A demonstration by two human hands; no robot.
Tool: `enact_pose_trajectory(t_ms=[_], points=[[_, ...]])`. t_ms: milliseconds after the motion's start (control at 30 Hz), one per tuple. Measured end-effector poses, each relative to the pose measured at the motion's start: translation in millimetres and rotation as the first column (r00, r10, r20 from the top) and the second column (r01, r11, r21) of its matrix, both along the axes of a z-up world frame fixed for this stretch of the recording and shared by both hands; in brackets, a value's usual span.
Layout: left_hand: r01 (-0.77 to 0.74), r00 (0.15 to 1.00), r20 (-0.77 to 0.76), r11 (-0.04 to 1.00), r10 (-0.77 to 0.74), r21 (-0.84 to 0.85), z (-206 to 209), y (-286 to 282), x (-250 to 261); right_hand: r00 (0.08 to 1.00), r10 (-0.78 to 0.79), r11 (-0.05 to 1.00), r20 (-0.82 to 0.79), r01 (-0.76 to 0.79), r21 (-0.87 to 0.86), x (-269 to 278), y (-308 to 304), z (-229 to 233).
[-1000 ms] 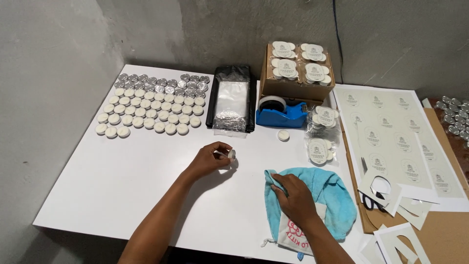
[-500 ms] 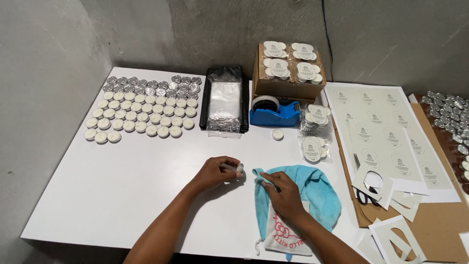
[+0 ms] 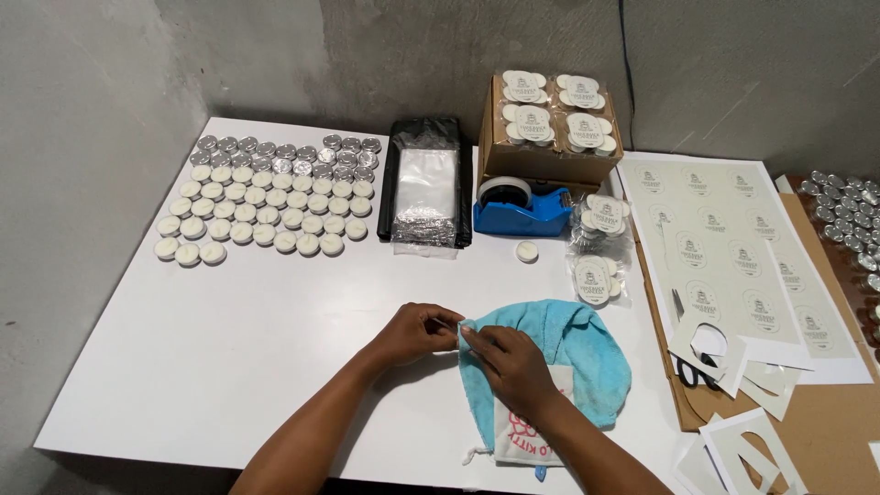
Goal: Cutting circular labels from a printed sheet and applying them to the bottom of tealight candles.
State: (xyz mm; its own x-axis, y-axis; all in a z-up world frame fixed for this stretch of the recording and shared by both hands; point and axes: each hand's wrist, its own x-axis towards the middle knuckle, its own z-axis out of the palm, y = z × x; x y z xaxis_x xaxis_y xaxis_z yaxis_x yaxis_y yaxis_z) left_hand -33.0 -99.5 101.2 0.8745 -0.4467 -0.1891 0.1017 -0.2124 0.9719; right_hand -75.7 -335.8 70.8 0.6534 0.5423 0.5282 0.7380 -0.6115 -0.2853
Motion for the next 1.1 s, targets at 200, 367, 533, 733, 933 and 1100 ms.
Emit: enact_pose_trajectory(t_ms=[200, 367, 533, 733, 933, 1100], points=[[0.038, 0.995, -0.086, 0.992, -0.048, -0.120, 1, 0, -2, 0.954, -0.082, 0.996, -0.289, 0.073, -0.041, 3, 1, 0], [0.042, 0.991, -0.118, 0.988, -0.060, -0.151, 1, 1, -4, 0.938, -0.037, 0.998, -0.346, 0.055, 0.042, -1, 1, 15], [0.024, 0.993, -0.110, 0.989, -0.041, -0.147, -9, -2, -3, 0.998, 0.061, 0.995, -0.014, -0.060, 0.073, -2, -1, 1], [0.038, 0.983, -0.166, 0.973, -0.077, -0.229, -4, -1, -4, 0.982, 0.022, 0.997, -0.188, -0.008, 0.076, -2, 0, 3], [0.084, 0.979, -0.162, 0.973, -0.120, -0.213, -14, 0, -1, 0.874, -0.022, 0.990, -0.485, 0.085, 0.109, -1, -2, 11], [-0.007, 0.962, -0.265, 0.967, -0.063, -0.254, -13, 0, -1, 0.831, -0.028, 0.973, -0.555, 0.151, 0.176, 3, -4, 7]])
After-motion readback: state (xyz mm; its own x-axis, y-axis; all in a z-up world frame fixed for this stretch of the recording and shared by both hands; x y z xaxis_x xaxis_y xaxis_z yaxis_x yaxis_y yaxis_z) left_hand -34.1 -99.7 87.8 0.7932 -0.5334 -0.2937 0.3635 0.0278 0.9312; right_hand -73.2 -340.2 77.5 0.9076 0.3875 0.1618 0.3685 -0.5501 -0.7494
